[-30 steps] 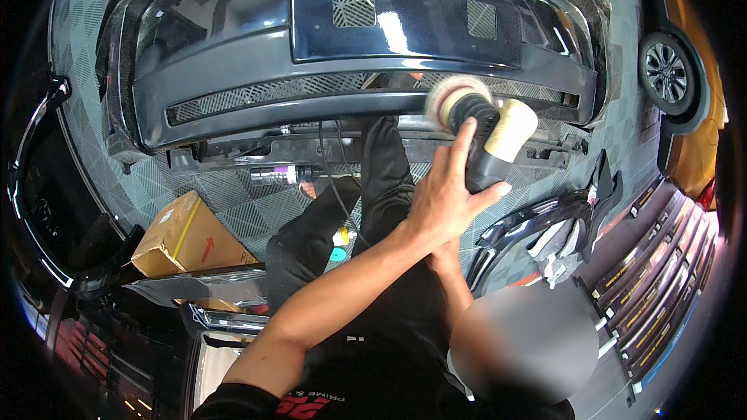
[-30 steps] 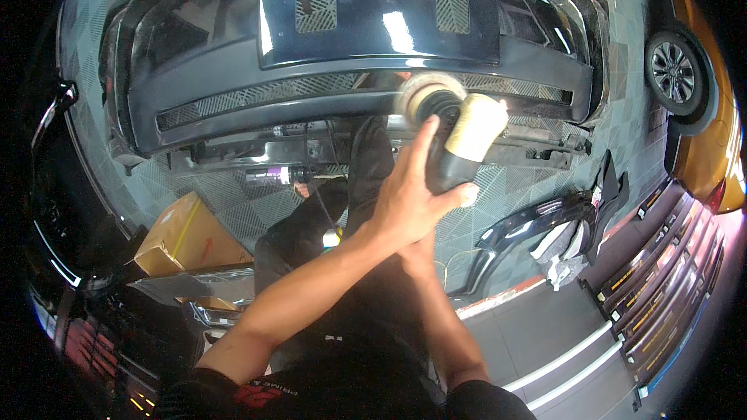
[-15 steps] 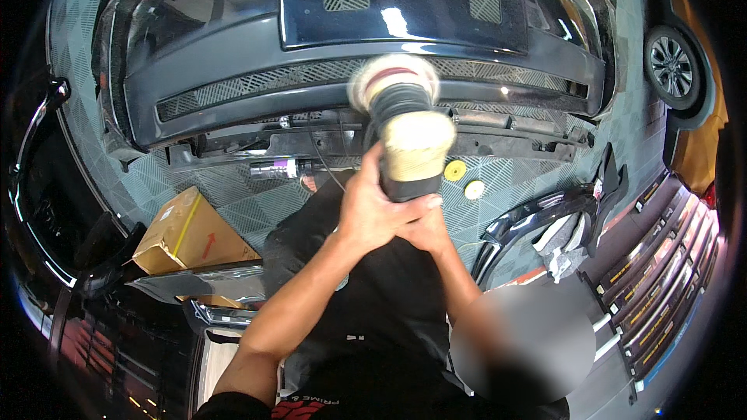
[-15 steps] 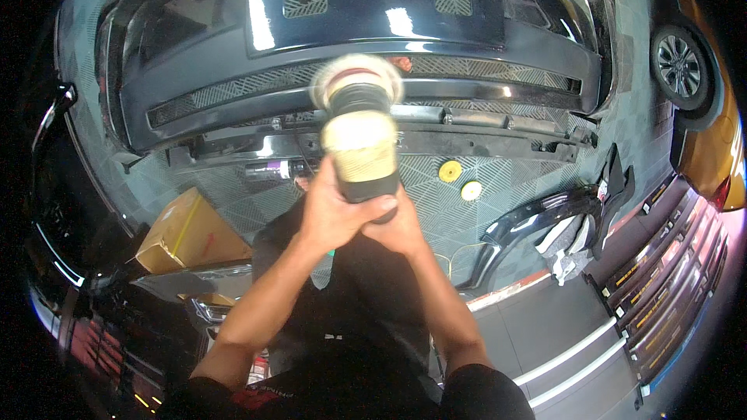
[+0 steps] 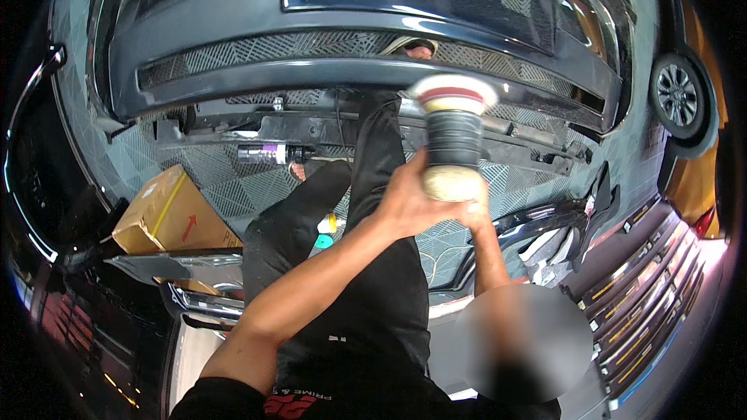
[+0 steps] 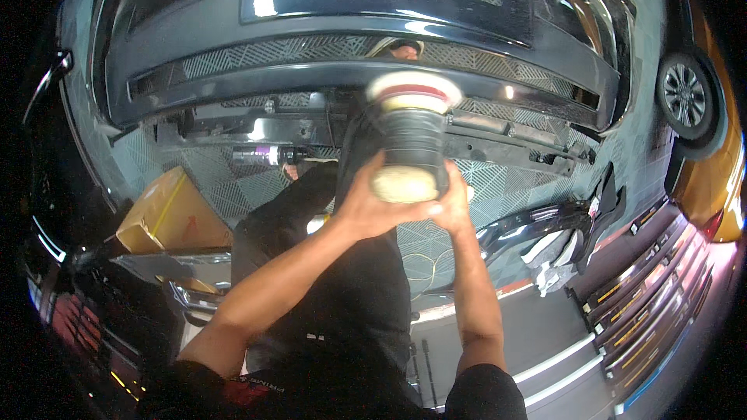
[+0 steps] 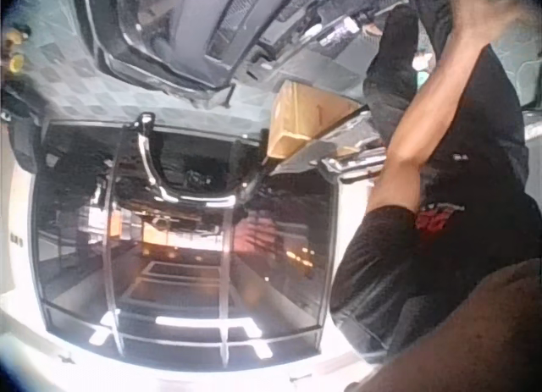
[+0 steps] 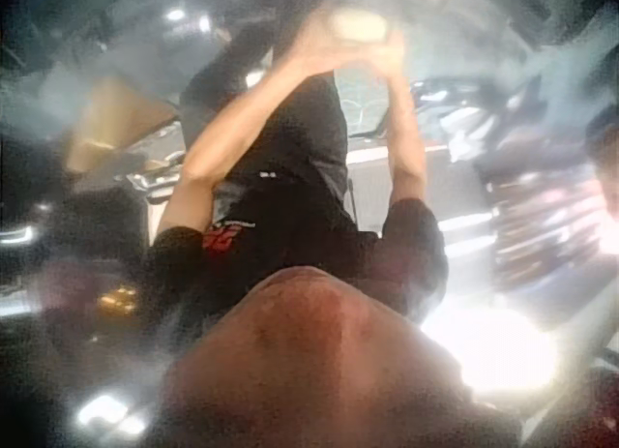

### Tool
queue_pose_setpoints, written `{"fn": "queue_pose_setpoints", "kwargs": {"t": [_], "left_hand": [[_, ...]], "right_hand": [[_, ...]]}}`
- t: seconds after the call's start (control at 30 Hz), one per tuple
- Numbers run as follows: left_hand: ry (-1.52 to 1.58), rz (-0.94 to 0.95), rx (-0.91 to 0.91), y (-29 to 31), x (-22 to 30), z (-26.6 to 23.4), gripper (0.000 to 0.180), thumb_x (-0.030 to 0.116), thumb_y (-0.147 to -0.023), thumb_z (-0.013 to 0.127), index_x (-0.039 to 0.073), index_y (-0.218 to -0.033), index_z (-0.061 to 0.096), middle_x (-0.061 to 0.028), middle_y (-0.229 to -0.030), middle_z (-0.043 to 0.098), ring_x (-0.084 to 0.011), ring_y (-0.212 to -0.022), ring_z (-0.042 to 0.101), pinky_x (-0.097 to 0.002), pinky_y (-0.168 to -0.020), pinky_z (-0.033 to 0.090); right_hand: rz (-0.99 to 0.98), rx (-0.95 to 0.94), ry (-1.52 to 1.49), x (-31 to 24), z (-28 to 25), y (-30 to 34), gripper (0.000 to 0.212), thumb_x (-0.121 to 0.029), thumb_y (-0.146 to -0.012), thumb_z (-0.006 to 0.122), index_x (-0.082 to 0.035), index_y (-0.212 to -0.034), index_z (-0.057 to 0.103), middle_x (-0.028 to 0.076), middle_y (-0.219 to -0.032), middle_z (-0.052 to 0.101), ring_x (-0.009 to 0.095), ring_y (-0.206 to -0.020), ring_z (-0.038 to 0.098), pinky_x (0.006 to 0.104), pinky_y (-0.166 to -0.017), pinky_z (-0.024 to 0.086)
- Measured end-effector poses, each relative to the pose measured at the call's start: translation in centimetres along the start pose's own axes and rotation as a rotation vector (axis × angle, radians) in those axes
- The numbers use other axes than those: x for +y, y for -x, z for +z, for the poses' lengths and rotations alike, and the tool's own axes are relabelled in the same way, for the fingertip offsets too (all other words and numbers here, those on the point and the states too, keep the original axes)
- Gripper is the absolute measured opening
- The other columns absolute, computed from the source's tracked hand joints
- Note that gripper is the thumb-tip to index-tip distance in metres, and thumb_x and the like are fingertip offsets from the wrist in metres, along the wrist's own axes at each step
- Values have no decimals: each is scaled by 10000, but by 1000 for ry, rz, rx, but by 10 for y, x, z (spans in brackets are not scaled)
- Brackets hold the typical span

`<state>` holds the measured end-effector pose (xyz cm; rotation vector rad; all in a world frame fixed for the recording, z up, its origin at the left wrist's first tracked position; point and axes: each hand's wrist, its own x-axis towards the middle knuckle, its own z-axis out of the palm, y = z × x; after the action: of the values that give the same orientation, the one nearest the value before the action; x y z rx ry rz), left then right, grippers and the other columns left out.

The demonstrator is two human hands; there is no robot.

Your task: The person uses a rotary polisher with a foam pad to polish a black car bumper. They apply polishing compound from a yellow bottle onto the pad and systematically move the polisher across the bumper surface.

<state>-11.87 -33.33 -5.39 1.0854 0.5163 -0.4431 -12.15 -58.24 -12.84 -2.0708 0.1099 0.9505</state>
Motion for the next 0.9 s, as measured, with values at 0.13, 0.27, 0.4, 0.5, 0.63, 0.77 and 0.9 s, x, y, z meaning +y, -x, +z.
{"fn": "queue_pose_setpoints", "kwargs": {"t": [0.13,0.27,0.4,0.5,0.63,0.77,0.9], "left_hand": [[11,30,-70,-14,-8,17,891,326,-680,989,-1,-1377,542,-151,-1259,703,-242,-1138,699,-377,-1007,551],[-11,129,-28,-16,-8,13,939,337,-629,997,-13,-1372,540,-181,-1229,717,-290,-1136,712,-394,-1012,546],[-2,148,-31,-6,-8,-11,941,298,-663,1002,11,-1419,521,-145,-1289,685,-236,-1185,671,-380,-1039,533],[22,118,1,11,-8,-39,932,273,-682,1007,20,-1435,519,-116,-1313,672,-193,-1192,652,-369,-1046,531],[133,10,72,34,9,-78,960,259,-654,1030,-11,-1422,521,-105,-1295,682,-180,-1181,655,-360,-1042,536],[44,-74,132,58,13,-126,951,260,-621,1051,-11,-1385,554,-99,-1218,720,-179,-1130,682,-356,-1011,552],[120,10,132,89,5,-178,892,204,-704,962,-2,-1456,528,-94,-1338,656,-208,-1205,642,-376,-1054,525]], "right_hand": [[37,-6,-264,30,-18,-9,765,-314,-698,928,-33,-1319,583,145,-1208,708,246,-1067,710,386,-975,571],[67,11,-469,29,-23,-20,785,-340,-687,931,-35,-1317,576,139,-1196,708,246,-1044,713,389,-951,576],[-97,77,-48,10,-5,-30,827,-302,-651,942,-48,-1335,552,155,-1190,692,310,-1076,695,424,-962,555],[-266,82,183,-20,16,-38,750,-196,-665,918,-77,-1312,557,174,-1201,671,382,-1114,663,462,-980,537],[-391,77,361,-80,54,-42,719,-106,-657,894,-100,-1300,572,181,-1262,654,413,-1219,600,500,-1070,466],[-415,41,398,-113,97,-46,723,-92,-641,894,-92,-1295,585,183,-1283,650,413,-1233,585,513,-1080,437],[-483,-28,381,-138,138,-37,687,-110,-653,892,-70,-1271,594,155,-1267,662,379,-1236,591,498,-1084,414]]}}
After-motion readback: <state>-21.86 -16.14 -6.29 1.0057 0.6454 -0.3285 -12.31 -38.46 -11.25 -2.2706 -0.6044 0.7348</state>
